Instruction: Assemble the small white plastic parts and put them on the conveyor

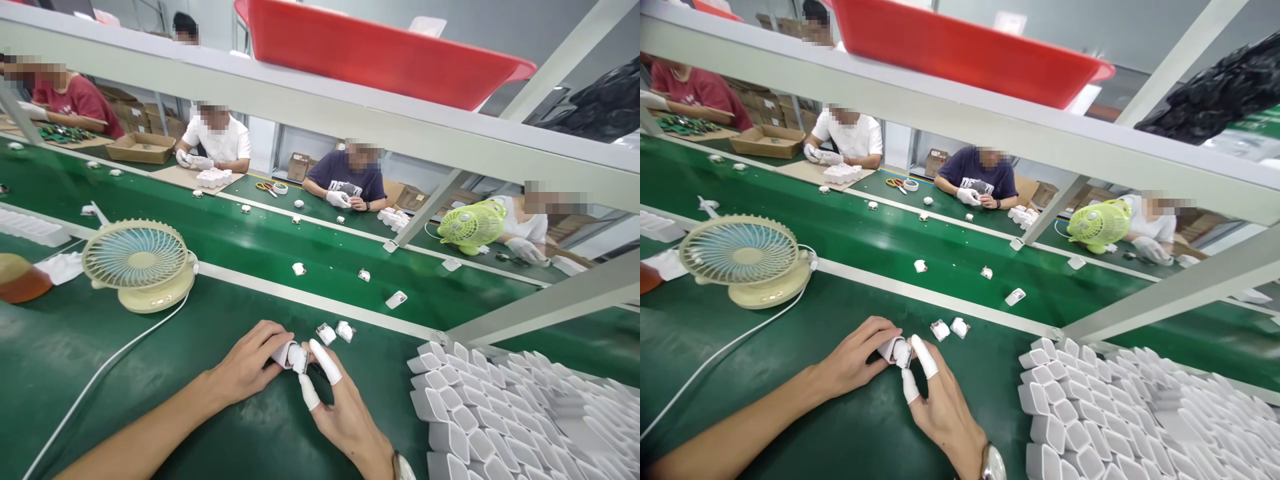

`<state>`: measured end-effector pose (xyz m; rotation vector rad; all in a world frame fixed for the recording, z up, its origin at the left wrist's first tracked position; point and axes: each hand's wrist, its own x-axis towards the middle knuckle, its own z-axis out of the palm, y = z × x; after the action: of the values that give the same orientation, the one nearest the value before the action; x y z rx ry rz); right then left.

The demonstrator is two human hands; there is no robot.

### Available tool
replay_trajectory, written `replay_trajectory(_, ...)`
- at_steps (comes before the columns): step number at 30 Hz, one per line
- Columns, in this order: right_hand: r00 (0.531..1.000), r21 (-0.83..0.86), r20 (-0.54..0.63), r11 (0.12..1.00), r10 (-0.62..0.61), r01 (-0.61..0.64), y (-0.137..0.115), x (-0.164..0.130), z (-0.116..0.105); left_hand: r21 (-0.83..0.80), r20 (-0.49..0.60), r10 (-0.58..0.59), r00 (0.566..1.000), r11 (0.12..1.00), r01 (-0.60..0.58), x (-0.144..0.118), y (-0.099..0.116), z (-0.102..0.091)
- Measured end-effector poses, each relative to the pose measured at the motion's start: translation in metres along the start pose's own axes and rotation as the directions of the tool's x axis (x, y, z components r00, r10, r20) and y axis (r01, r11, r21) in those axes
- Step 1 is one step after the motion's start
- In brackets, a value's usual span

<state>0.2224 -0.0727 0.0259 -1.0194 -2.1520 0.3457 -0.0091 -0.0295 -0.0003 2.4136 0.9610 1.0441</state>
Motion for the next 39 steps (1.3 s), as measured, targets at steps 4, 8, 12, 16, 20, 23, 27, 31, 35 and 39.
replay_trajectory(4, 1.0, -0.009, 0.029, 1.0, 0.0, 0.0, 0.0, 0.0, 0.001, -0.005, 0.012, 0.006, 1.0, 1.0, -0.005, 0.0, -0.001, 0.0)
replay_trajectory(8, 0.999, -0.003, 0.04, 1.0, 0.008, -0.008, -0.002, 0.002, -0.002, -0.016, 0.007, 0.01, 1.0, 1.0, -0.01, -0.002, -0.002, 0.001)
replay_trajectory(12, 1.0, -0.005, 0.026, 1.0, -0.001, 0.001, -0.004, 0.003, -0.002, -0.019, 0.003, 0.012, 1.0, 1.0, -0.012, -0.002, -0.003, 0.002)
replay_trajectory(16, 0.999, -0.015, 0.037, 1.0, -0.026, 0.027, -0.004, 0.004, -0.001, -0.029, 0.003, 0.022, 1.0, 0.999, -0.022, -0.002, -0.002, 0.003)
replay_trajectory(20, 0.998, -0.032, 0.03, 0.998, -0.052, 0.053, -0.003, 0.006, -0.001, -0.06, 0.007, 0.007, 1.0, 0.998, -0.006, -0.002, 0.001, 0.002)
replay_trajectory(23, 0.998, -0.046, -0.004, 0.997, -0.067, 0.067, 0.0, 0.006, -0.002, -0.059, 0.007, -0.02, 1.0, 0.998, 0.02, -0.001, 0.003, 0.002)
replay_trajectory(27, 0.994, -0.083, -0.063, 0.993, -0.087, 0.082, 0.005, 0.005, -0.001, -0.081, 0.029, -0.051, 0.998, 0.995, 0.053, -0.001, 0.004, 0.002)
replay_trajectory(31, 0.991, -0.126, -0.109, 0.99, -0.079, 0.065, 0.012, 0.004, 0.0, -0.05, 0.021, -0.052, 0.998, 0.997, 0.053, -0.006, -0.004, 0.006)
replay_trajectory(35, 0.988, -0.167, -0.153, 0.986, -0.016, -0.01, 0.023, 0.004, 0.002, -0.025, -0.001, -0.013, 1.0, 1.0, 0.013, -0.006, -0.013, 0.012)
replay_trajectory(39, 0.979, -0.284, -0.146, 0.942, 0.14, -0.177, 0.046, 0.019, -0.003, -0.008, -0.049, -0.003, 0.999, 1.0, 0.002, -0.004, -0.014, 0.014)
